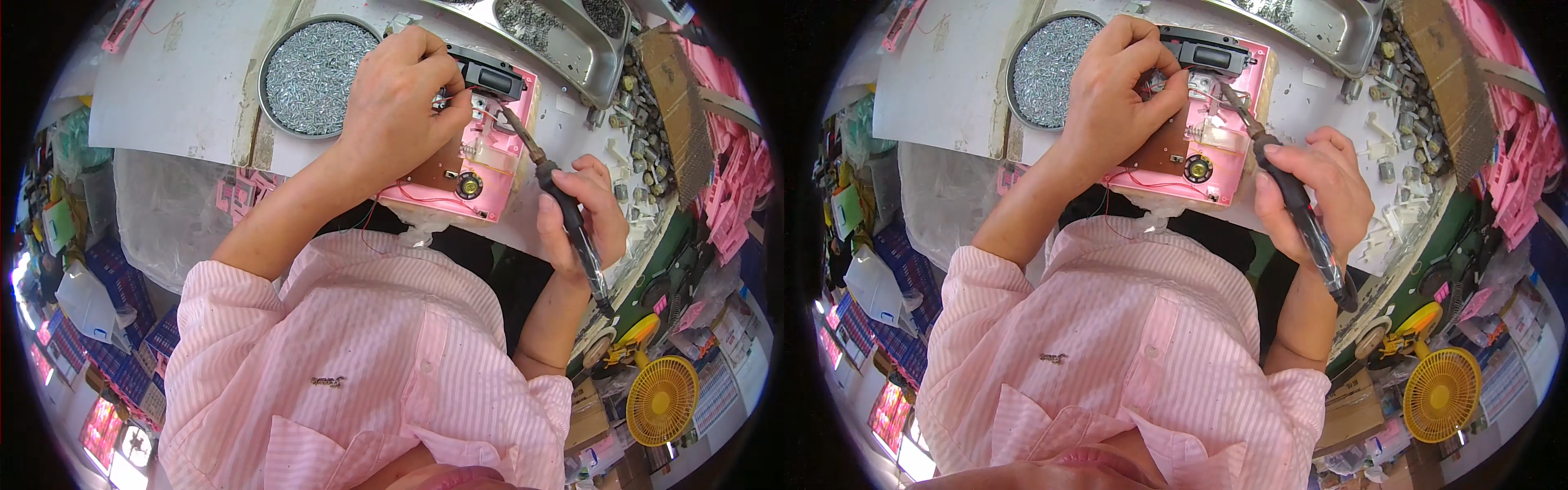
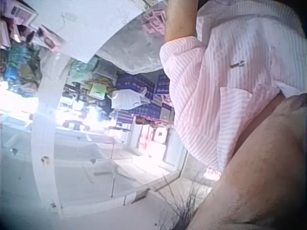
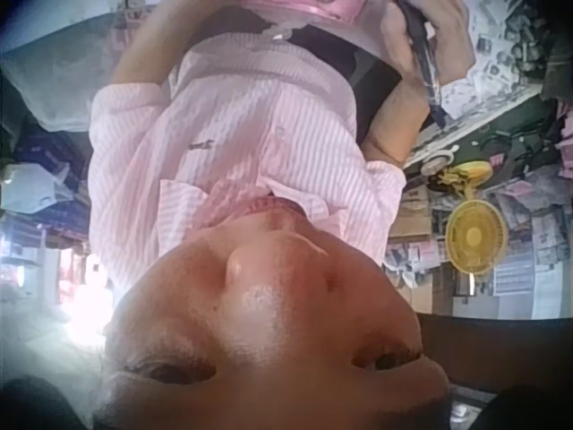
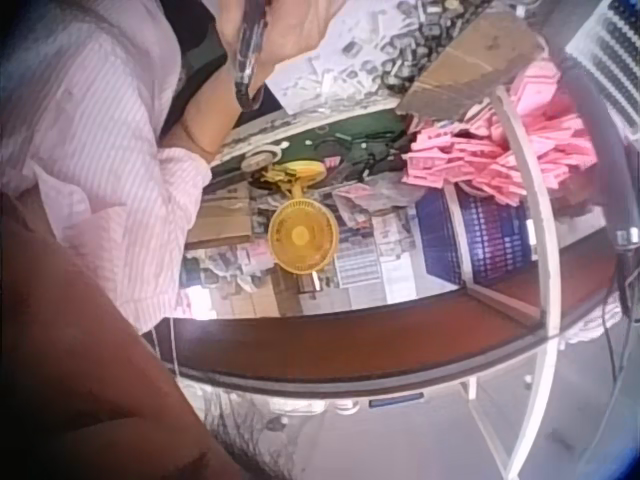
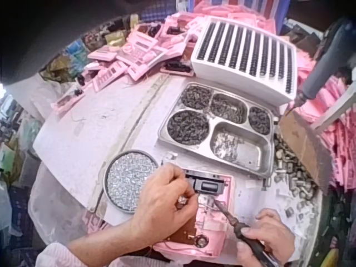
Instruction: Assembling and soldering components of a pink toy electronic device.
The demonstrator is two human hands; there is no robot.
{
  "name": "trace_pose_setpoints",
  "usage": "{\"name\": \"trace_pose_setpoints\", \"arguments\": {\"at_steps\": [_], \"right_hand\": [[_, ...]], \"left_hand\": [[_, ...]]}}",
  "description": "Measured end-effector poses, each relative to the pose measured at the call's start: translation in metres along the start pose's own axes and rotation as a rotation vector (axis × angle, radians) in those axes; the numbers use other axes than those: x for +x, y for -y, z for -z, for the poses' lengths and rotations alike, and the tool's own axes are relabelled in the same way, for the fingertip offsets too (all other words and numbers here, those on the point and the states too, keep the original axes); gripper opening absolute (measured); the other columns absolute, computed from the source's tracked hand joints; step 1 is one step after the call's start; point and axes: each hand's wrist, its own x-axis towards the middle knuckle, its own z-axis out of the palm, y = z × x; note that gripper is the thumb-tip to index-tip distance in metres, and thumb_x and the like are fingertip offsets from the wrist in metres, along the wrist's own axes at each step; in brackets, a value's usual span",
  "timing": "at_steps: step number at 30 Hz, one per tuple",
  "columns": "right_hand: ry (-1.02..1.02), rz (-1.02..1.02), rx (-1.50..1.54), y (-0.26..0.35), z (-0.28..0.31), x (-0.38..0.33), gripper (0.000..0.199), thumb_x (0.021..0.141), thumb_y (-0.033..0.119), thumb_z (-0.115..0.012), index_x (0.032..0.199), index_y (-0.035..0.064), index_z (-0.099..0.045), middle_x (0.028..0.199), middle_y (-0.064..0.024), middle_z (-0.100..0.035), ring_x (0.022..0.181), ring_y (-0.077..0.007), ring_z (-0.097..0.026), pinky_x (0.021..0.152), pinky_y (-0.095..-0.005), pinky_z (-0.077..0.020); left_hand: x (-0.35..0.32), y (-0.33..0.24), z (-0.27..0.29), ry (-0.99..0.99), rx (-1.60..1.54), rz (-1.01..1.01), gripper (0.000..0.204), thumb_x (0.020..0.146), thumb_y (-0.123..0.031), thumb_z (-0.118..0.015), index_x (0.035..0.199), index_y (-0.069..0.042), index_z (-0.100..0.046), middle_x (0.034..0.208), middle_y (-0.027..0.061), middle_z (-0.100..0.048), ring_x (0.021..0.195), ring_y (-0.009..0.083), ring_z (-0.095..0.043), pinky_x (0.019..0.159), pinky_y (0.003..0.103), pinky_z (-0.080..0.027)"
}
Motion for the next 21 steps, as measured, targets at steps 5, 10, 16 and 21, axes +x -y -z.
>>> {"name": "trace_pose_setpoints", "arguments": {"at_steps": [5, 10, 16, 21], "right_hand": [[-0.051, -0.002, -0.007, 0.002, 0.009, -0.008, 0.025, 0.074, 0.001, -0.076, 0.098, -0.0007, -0.068, 0.077, -0.0108, -0.069, 0.061, -0.0218, -0.057, 0.081, -0.0453, -0.0518], [-0.081, 0.005, -0.005, 0.000, 0.011, -0.013, 0.027, 0.074, 0.001, -0.076, 0.099, -0.0019, -0.067, 0.077, -0.0109, -0.068, 0.060, -0.0212, -0.056, 0.081, -0.0457, -0.0516], [-0.095, -0.007, 0.005, 0.000, 0.016, -0.017, 0.027, 0.074, 0.001, -0.076, 0.099, -0.0027, -0.067, 0.076, -0.0114, -0.067, 0.060, -0.0211, -0.056, 0.080, -0.0451, -0.0514], [-0.109, -0.013, 0.013, 0.000, 0.018, -0.020, 0.026, 0.075, 0.001, -0.076, 0.099, -0.0034, -0.067, 0.075, -0.0122, -0.067, 0.061, -0.0222, -0.056, 0.081, -0.0443, -0.0515]], "left_hand": [[0.000, 0.000, 0.000, 0.002, 0.007, -0.009, 0.013, 0.075, -0.011, -0.077, 0.080, -0.004, -0.068, 0.093, 0.0091, -0.058, 0.084, 0.0281, -0.060, 0.073, 0.038, -0.050], [0.000, -0.001, -0.001, 0.011, -0.003, 0.016, 0.013, 0.076, -0.011, -0.077, 0.080, -0.003, -0.068, 0.094, 0.0088, -0.058, 0.082, 0.0260, -0.060, 0.069, 0.036, -0.051], [0.000, -0.003, 0.000, 0.018, 0.023, 0.028, 0.013, 0.076, -0.010, -0.077, 0.080, -0.002, -0.067, 0.096, 0.0093, -0.059, 0.083, 0.0257, -0.062, 0.069, 0.035, -0.052], [0.000, -0.002, 0.000, 0.017, 0.035, 0.009, 0.013, 0.076, -0.009, -0.077, 0.080, -0.001, -0.067, 0.098, 0.0098, -0.060, 0.084, 0.0256, -0.062, 0.071, 0.035, -0.052]]}}
